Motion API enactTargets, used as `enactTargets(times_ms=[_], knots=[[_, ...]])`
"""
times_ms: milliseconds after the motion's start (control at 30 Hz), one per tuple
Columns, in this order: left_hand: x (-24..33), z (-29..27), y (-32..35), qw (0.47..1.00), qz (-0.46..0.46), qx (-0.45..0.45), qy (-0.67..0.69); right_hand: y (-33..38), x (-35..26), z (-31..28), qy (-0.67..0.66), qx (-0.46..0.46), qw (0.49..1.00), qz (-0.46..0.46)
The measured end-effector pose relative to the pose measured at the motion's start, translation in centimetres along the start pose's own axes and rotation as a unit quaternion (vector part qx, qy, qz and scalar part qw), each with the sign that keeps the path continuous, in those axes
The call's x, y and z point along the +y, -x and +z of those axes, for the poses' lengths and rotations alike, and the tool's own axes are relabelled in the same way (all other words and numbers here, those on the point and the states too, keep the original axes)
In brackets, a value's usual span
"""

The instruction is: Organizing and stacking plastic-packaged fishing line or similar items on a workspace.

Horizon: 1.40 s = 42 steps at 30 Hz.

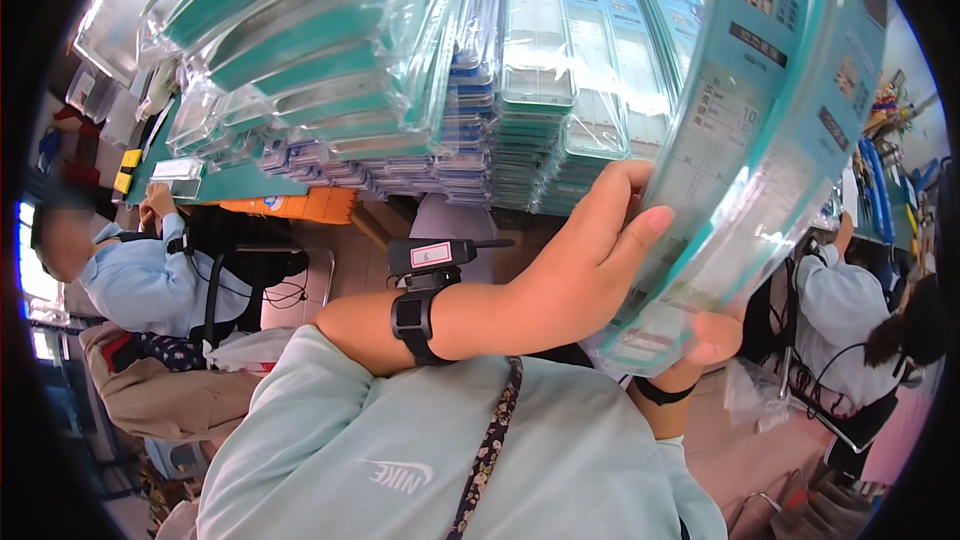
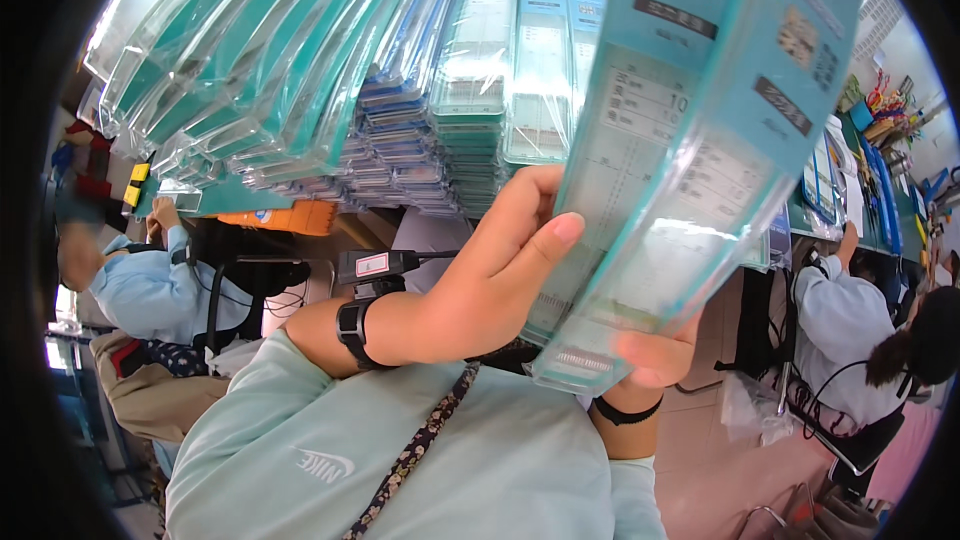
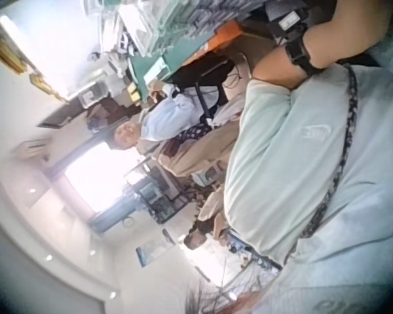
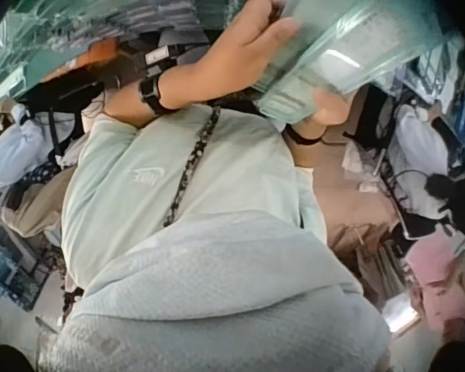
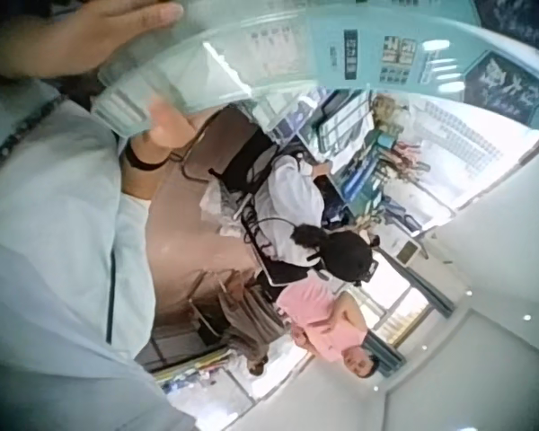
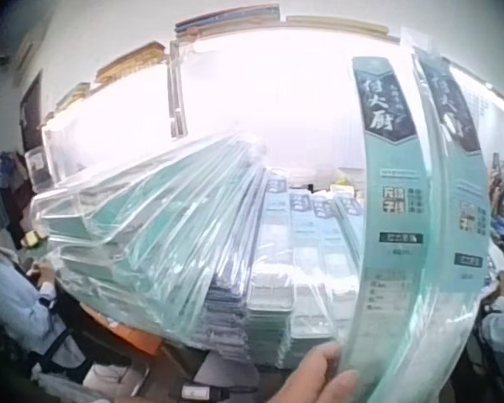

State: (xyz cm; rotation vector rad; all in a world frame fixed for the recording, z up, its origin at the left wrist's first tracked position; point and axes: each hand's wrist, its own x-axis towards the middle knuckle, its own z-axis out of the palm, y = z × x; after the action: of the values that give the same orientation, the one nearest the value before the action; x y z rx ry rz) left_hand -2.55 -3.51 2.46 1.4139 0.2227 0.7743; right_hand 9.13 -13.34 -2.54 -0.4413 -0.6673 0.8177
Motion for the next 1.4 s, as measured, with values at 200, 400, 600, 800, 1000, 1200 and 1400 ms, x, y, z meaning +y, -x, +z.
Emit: enactTargets(times_ms=[200,400,600,800,1000,1200,1400], knots=[[0.7,-0.5,0.4,0.999,0.032,0.042,-0.009,-1.7,-2.8,2.8,0.075,0.029,0.990,-0.116],[0.9,-0.7,0.7,0.998,0.043,0.017,-0.043,-1.2,-4.7,1.7,-0.018,-0.022,0.994,-0.101],[1.5,-0.8,1.3,0.996,0.078,-0.010,-0.046,-1.3,-4.6,2.2,0.002,-0.039,0.998,-0.051],[1.2,-0.7,1.2,0.985,0.139,-0.033,-0.098,-1.2,-4.7,2.3,0.087,-0.005,0.993,-0.079],[1.0,-0.5,1.9,0.974,0.155,0.010,-0.162,-1.0,-3.2,1.0,0.053,-0.025,0.986,-0.156],[1.9,0.5,2.2,0.970,0.171,0.001,-0.171,1.0,-3.1,-0.1,0.562,-0.081,0.740,-0.360],[4.4,-0.3,3.9,0.976,0.170,-0.022,-0.134,-0.3,-2.1,3.6,0.575,-0.088,0.641,-0.501]])
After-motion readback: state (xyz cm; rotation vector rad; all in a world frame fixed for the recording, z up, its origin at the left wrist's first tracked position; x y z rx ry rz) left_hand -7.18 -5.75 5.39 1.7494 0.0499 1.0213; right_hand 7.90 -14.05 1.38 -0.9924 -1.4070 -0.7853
